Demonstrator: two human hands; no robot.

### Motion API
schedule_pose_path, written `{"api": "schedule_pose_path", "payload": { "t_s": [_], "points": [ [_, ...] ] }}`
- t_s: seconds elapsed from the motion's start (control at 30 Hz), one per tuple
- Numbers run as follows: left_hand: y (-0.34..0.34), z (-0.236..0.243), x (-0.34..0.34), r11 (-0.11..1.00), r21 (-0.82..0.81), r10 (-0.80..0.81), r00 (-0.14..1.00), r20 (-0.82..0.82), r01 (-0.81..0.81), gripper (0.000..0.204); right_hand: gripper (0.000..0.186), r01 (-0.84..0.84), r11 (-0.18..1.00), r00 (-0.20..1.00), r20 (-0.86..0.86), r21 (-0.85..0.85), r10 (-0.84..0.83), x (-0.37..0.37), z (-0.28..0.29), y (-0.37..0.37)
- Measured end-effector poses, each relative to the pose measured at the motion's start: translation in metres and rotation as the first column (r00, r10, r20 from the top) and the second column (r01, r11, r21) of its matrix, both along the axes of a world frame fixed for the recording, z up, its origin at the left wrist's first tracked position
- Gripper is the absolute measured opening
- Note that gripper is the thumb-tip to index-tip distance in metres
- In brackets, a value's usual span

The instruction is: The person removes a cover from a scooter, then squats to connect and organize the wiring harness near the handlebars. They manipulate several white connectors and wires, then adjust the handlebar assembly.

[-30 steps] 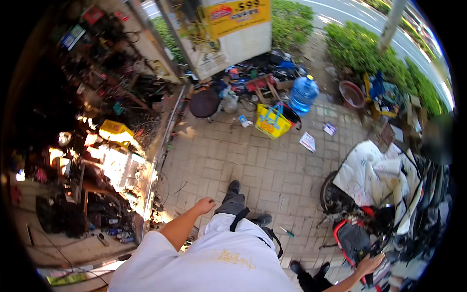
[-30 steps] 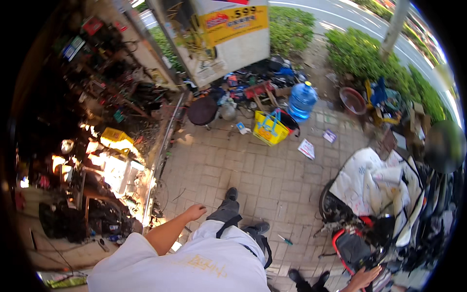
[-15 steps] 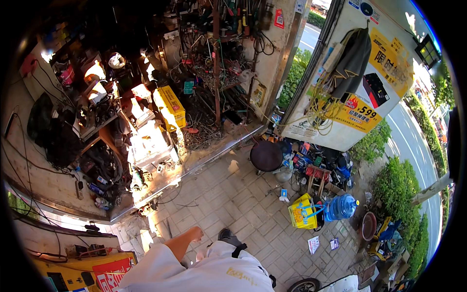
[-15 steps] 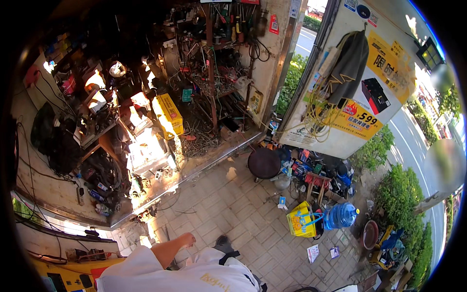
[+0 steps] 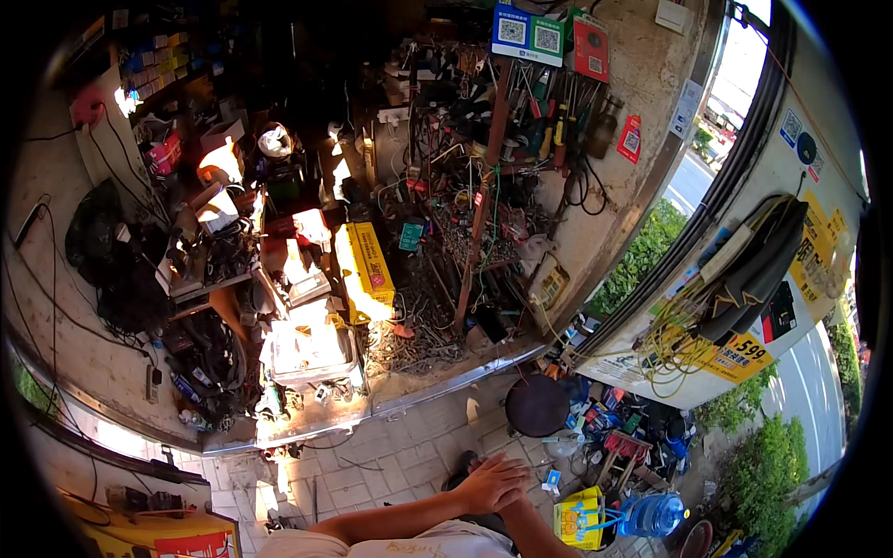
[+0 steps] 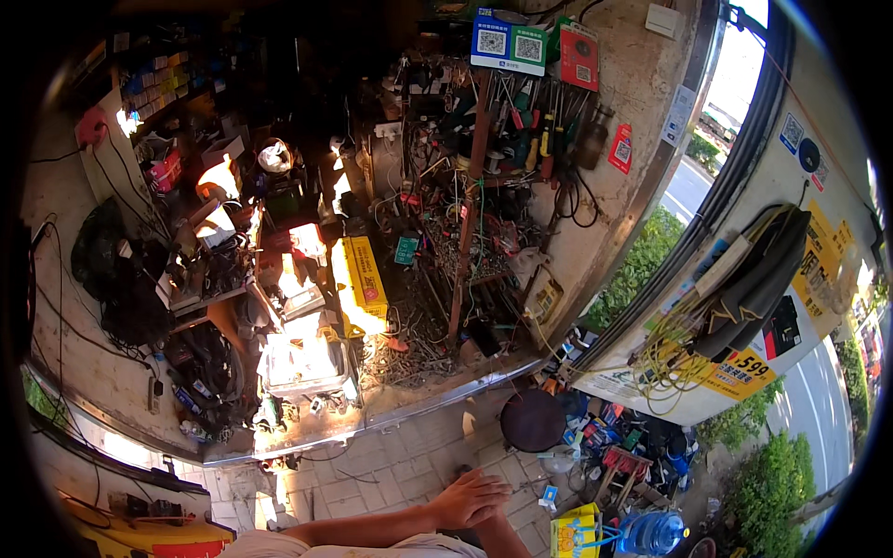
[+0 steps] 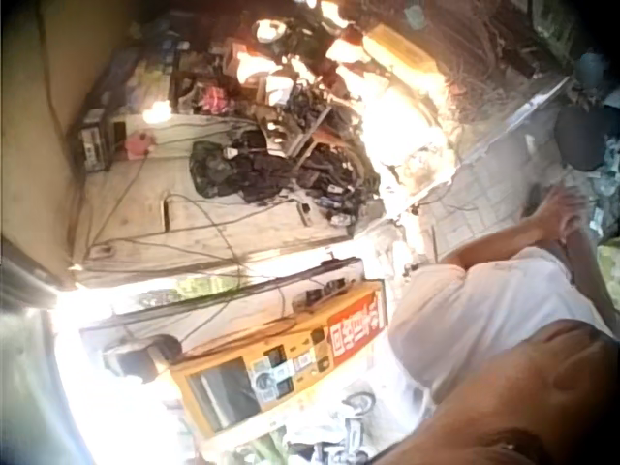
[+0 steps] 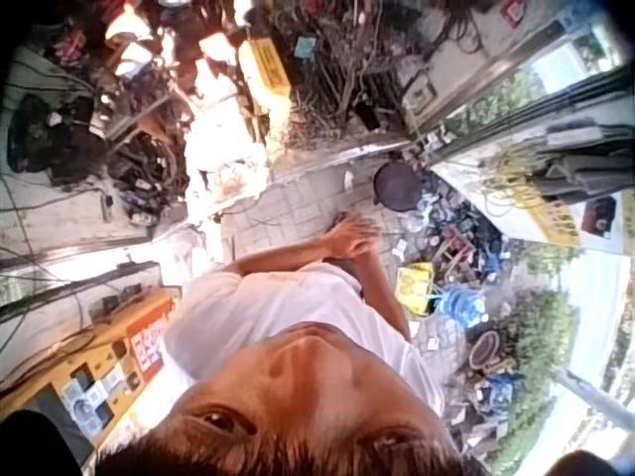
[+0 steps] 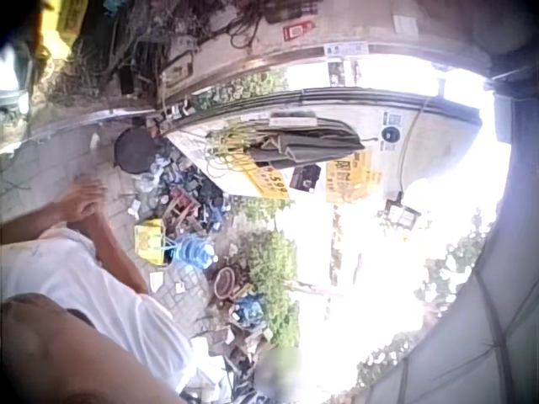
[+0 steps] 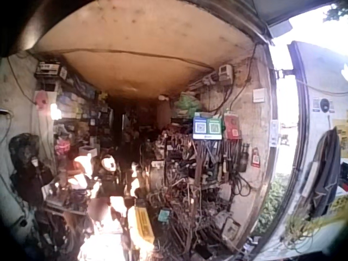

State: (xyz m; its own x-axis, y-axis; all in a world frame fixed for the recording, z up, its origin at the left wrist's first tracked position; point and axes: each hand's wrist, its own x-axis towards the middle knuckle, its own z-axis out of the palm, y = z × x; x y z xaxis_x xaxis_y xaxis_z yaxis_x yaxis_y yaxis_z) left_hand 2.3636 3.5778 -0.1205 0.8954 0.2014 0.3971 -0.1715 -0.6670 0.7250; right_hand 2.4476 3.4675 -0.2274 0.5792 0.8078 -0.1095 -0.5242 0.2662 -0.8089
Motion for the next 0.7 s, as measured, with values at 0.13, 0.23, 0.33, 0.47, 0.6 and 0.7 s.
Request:
{"api": "schedule_pose_path", "payload": {
  "t_s": [0.13,0.23,0.33,0.47,0.6,0.7],
  "points": [
    [0.138,-0.079,-0.035,0.805,0.085,0.551,0.686,-0.476,-0.587,0.041,0.027,-0.413,0.908,0.824,-0.398,0.061,0.402,0.045,0.168,0.107],
    [0.242,-0.064,-0.091,0.614,0.191,0.702,0.42,-0.575,-0.765,0.028,0.026,-0.567,0.824,0.817,-0.14,-0.021,0.559,0.115,0.187,0.154],
    [0.326,-0.011,-0.086,0.377,0.179,0.815,0.234,-0.531,-0.909,0.041,0.027,-0.425,0.815,0.679,0.457,-0.394,0.575,0.179,0.133,0.223],
    [0.464,0.079,0.01,0.428,0.178,0.899,0.438,0.014,-0.886,0.03,0.03,-0.395,0.829,0.678,0.484,-0.396,0.554,0.204,0.113,0.29],
    [0.619,0.185,0.148,0.671,-0.032,0.716,0.637,0.284,-0.74,0.024,0.034,-0.176,0.654,0.598,0.447,-0.736,0.665,0.205,0.083,0.282],
    [0.727,0.249,0.266,0.773,-0.029,0.605,0.721,0.338,-0.634,0.028,0.041,0.052,0.468,0.72,0.358,-0.882,0.594,0.242,-0.04,0.169]
  ]
}}
